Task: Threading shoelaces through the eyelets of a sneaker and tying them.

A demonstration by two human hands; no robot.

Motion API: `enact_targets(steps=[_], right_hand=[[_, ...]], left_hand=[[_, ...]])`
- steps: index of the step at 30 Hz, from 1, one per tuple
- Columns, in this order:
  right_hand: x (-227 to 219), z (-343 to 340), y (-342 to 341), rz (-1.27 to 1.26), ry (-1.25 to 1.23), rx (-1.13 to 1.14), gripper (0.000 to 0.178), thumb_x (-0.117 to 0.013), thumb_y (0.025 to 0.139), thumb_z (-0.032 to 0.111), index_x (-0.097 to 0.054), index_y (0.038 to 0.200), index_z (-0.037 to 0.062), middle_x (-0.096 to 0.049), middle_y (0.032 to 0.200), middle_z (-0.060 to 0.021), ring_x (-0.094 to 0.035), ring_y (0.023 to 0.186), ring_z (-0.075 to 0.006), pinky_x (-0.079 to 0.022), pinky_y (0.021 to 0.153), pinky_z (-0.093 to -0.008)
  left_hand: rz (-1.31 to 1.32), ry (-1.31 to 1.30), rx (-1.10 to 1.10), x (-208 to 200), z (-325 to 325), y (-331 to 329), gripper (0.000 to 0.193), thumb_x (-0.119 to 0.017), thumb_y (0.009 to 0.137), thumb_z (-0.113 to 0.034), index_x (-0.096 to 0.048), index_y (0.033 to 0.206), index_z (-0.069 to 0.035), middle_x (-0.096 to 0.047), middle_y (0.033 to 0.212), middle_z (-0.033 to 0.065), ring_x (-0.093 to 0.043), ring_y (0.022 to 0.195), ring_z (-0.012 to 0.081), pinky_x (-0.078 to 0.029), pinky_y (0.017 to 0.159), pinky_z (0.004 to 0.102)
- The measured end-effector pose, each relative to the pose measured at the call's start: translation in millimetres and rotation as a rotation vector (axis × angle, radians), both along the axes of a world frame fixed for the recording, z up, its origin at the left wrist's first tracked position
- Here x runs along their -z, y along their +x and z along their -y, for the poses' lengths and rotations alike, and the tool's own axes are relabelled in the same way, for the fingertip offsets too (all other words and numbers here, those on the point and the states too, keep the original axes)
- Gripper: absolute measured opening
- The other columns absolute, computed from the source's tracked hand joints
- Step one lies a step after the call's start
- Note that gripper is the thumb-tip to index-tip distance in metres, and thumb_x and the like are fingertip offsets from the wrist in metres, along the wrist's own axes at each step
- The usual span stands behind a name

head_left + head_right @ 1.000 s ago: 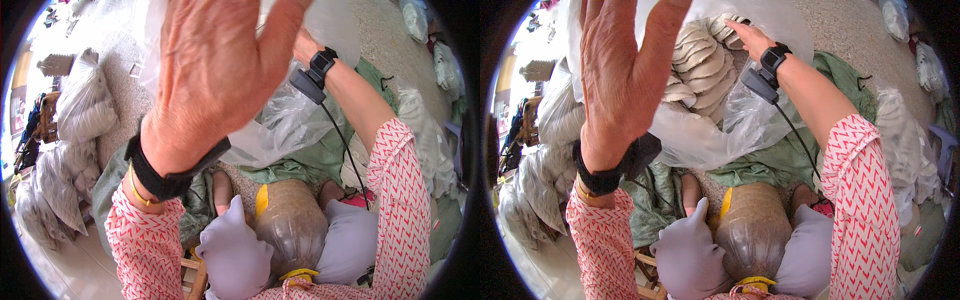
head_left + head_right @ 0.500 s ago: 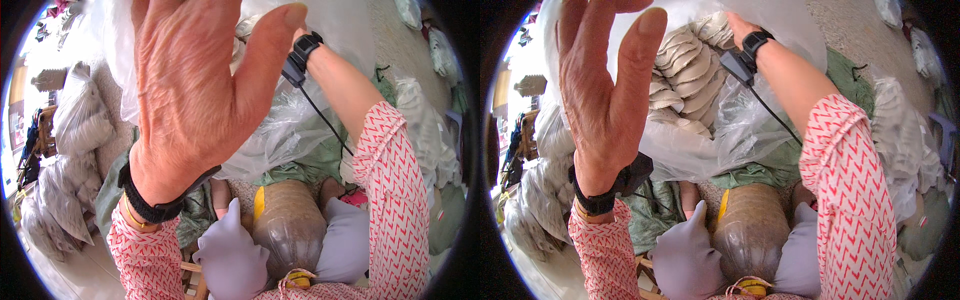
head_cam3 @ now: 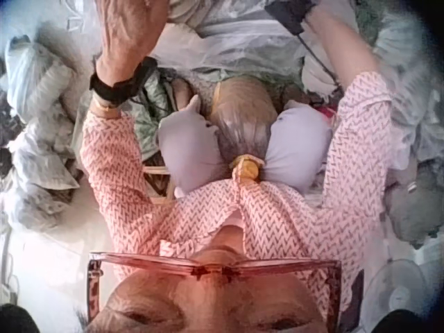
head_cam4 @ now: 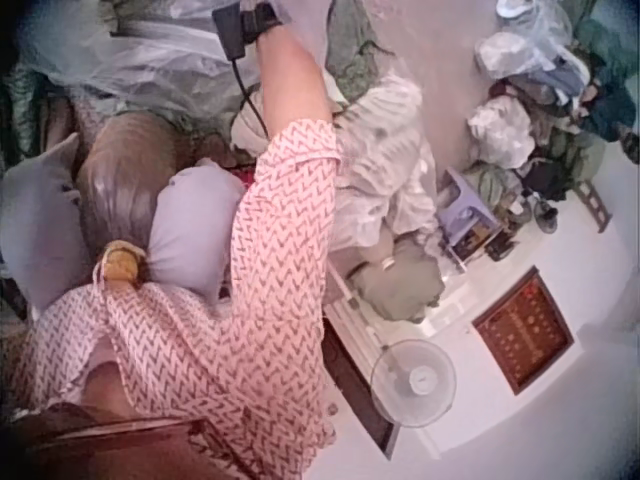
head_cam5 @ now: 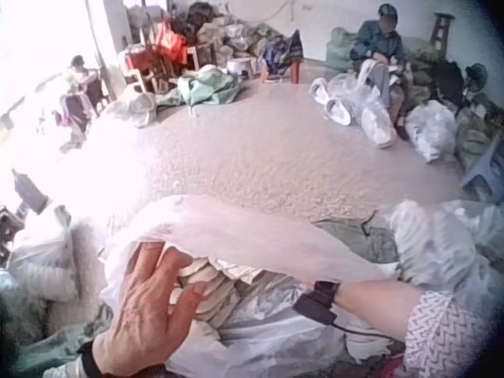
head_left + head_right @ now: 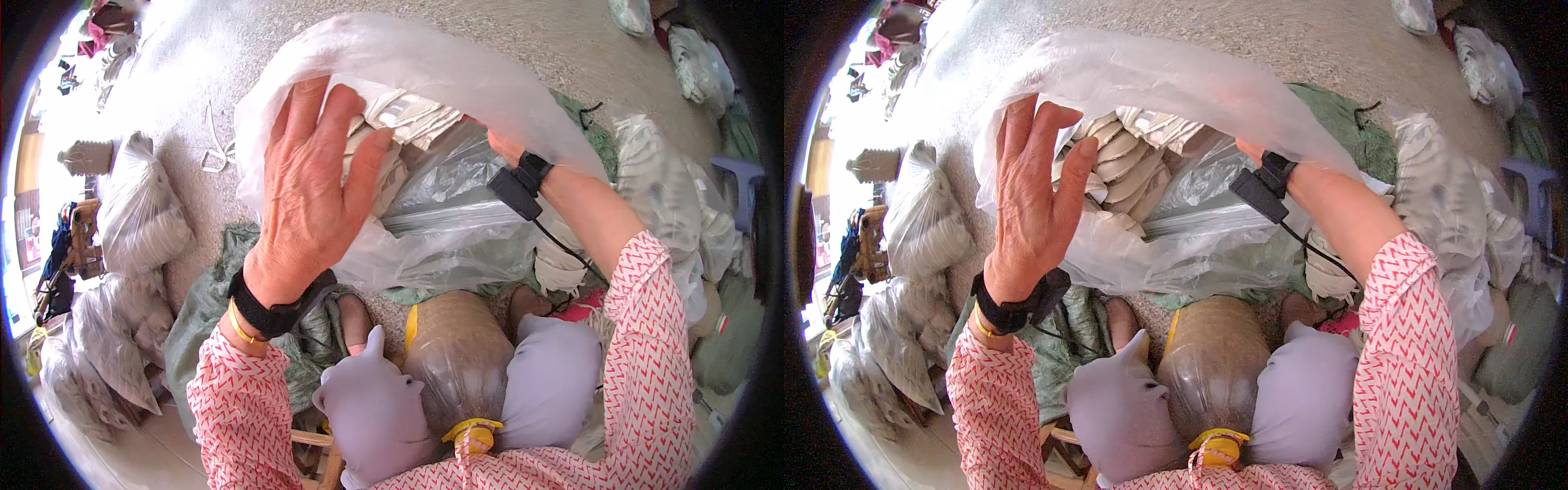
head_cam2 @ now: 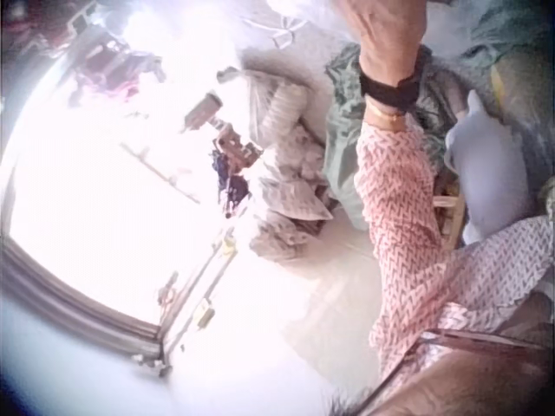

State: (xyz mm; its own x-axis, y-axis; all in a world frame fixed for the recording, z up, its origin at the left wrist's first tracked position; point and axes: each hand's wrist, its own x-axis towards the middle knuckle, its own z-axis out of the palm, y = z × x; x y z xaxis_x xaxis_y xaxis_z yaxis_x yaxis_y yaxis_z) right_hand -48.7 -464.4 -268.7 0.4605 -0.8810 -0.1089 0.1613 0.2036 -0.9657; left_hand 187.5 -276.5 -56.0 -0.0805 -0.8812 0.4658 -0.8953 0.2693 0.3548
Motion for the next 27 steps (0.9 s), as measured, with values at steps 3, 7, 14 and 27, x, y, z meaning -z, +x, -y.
enact_targets(steps=[3, 7, 14, 27], right_hand=[[1, -3, -28, -0.049, -0.175, -0.039, 0.040, -0.069, 0.102, 0.029, -0.061, 0.137, 0.0133, -0.066, 0.132, -0.0063, -0.067, 0.115, -0.0222, -0.062, 0.090, -0.0462], [-5, -14, -58, -0.128, -0.413, -0.093, 0.040, -0.069, 0.102, 0.028, -0.060, 0.139, 0.0136, -0.065, 0.134, -0.0063, -0.066, 0.118, -0.0236, -0.063, 0.087, -0.0502], [-139, -72, -32, -0.128, 0.398, -0.360, 0.045, -0.074, 0.099, 0.027, -0.059, 0.139, 0.0140, -0.068, 0.128, -0.0016, -0.067, 0.113, -0.0153, -0.057, 0.095, -0.0383], [-232, -117, -72, 0.012, 0.518, -0.721, 0.041, -0.067, 0.102, 0.032, -0.065, 0.131, 0.0037, -0.072, 0.121, -0.0037, -0.070, 0.107, -0.0145, -0.054, 0.096, -0.0342]], left_hand=[[-0.031, 0.037, -0.024, -8, 2, -1, 0.022, -0.065, 0.095, -0.015, -0.059, 0.108, 0.001, -0.056, 0.114, 0.0218, -0.053, 0.105, 0.0434, -0.043, 0.091, 0.0497], [-0.117, 0.093, -0.039, -12, 3, -6, 0.023, -0.063, 0.098, -0.017, -0.058, 0.108, 0.002, -0.055, 0.110, 0.0199, -0.053, 0.105, 0.0410, -0.044, 0.092, 0.0476], [-0.346, 0.233, -0.053, -21, -13, -5, 0.027, -0.058, 0.105, -0.024, -0.058, 0.110, 0.002, -0.058, 0.121, 0.0197, -0.056, 0.116, 0.0384, -0.044, 0.102, 0.0427], [-0.937, 0.864, 0.217, -102, -122, -38, 0.057, -0.058, 0.105, -0.048, -0.053, 0.140, -0.003, -0.059, 0.139, 0.0126, -0.054, 0.131, 0.0227, -0.041, 0.113, 0.0418]])
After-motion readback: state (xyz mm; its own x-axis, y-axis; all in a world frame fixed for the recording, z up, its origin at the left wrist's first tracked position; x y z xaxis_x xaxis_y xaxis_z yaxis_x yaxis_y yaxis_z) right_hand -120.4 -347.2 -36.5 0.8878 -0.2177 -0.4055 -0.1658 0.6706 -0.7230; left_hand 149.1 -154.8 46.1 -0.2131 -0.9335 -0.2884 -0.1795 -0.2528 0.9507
